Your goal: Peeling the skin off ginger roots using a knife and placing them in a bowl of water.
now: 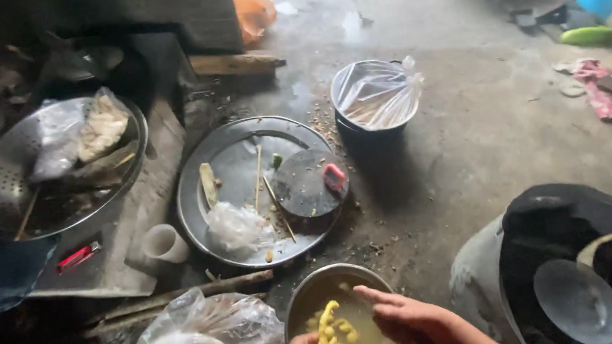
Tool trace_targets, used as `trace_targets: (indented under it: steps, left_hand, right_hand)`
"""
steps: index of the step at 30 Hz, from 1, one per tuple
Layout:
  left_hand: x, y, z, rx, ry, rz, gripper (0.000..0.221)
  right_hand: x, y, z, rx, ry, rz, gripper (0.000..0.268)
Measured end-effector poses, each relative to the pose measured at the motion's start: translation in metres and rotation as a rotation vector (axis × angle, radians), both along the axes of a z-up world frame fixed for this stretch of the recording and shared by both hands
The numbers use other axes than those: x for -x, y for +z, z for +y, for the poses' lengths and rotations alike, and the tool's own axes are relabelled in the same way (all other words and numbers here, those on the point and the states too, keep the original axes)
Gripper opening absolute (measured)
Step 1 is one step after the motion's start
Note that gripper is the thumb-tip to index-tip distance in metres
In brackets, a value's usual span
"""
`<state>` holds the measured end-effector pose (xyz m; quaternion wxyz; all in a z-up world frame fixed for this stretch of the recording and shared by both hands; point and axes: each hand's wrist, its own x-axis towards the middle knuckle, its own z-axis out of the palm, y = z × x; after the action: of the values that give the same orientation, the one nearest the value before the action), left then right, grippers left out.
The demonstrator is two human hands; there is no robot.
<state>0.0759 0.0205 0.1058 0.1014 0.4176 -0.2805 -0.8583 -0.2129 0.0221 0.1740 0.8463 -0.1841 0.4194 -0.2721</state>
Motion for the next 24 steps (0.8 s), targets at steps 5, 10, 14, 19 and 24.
trace_targets:
  steps: [5, 10, 14, 19, 24]
  left_hand:
    - [0.017, 0.03, -0.014, -0.193, 0.29, -0.182, 0.034]
    - [0.012, -0.035, 0.008, -0.326, 0.421, 0.003, 0.04]
    - [0.007, -0.045, 0.009, -0.261, 0.405, 0.11, 0.034]
    - [0.014, -0.046, 0.004, -0.08, 0.497, -0.136, 0.042]
    - [0.039, -0.039, 0.0, -0.194, 0.394, -0.105, 0.056]
  right_hand:
    - [-0.013, -0.045, 0.013, -0.122, 0.106, 0.08, 0.087]
    - [-0.055, -0.014, 0.013, -0.341, 0.064, 0.002, 0.075]
    - [-0.084, 0.038, 0.007, -0.425, -0.079, -0.18, 0.064]
    - [-0.067, -0.076, -0.026, 0.696, 0.427, 0.022, 0.092]
    - [-0.017, -0.072, -0.027, -0.175, -0.078, -0.007, 0.022]
